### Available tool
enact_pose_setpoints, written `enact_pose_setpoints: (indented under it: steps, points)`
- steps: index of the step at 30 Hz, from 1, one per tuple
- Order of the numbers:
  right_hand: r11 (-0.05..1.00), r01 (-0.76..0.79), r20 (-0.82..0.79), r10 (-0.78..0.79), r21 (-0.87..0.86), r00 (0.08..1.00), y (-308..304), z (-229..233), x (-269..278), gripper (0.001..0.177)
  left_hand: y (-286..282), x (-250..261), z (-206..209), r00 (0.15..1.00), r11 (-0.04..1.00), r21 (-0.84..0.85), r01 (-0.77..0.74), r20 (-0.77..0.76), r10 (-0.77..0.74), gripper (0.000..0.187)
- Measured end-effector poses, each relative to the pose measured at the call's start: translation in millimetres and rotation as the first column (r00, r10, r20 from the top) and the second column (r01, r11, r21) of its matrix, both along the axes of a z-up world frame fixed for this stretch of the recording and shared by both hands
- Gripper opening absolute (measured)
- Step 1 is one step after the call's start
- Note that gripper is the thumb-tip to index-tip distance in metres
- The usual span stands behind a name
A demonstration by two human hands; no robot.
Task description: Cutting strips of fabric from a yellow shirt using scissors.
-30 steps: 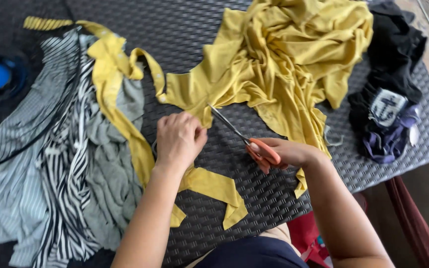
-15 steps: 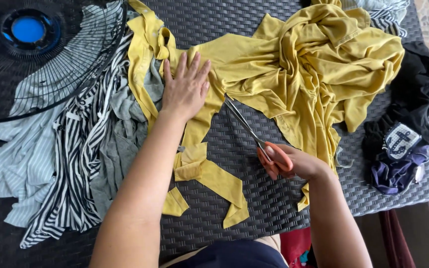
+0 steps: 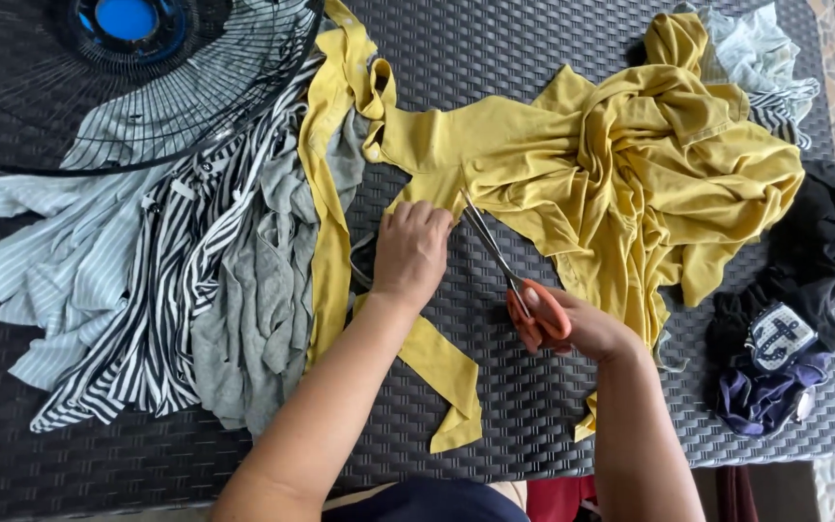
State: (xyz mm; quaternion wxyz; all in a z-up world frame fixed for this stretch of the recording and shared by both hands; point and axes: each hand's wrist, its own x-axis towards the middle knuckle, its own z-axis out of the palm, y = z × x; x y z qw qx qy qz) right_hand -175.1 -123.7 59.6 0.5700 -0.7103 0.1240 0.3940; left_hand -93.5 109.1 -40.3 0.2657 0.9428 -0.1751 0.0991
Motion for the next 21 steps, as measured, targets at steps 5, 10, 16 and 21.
enact_pose_setpoints:
  steps: [5, 10, 16, 21]
  points:
    - [1.0, 0.002, 0.071, 0.0, -0.029, 0.998, 10, -3, 4, 0.044, 8, -4, 18, 0.993, 0.985, -0.167, -0.037, 0.109, 0.055, 0.005]
    - [0.999, -0.023, 0.147, 0.027, -0.026, 0.989, 17, -5, 7, 0.046, 10, -9, 29, 0.986, 0.983, -0.173, -0.053, 0.15, 0.08, 0.005]
    - [0.976, 0.113, 0.088, -0.098, -0.184, 0.991, 22, -10, 4, 0.047, 9, -6, 19, 0.982, 0.991, -0.13, -0.043, 0.179, 0.066, 0.003]
    - [0.993, 0.115, 0.165, -0.109, -0.024, 0.98, 10, -31, -8, 0.043, 7, -6, 14, 0.983, 0.993, -0.112, -0.043, 0.173, 0.062, 0.005]
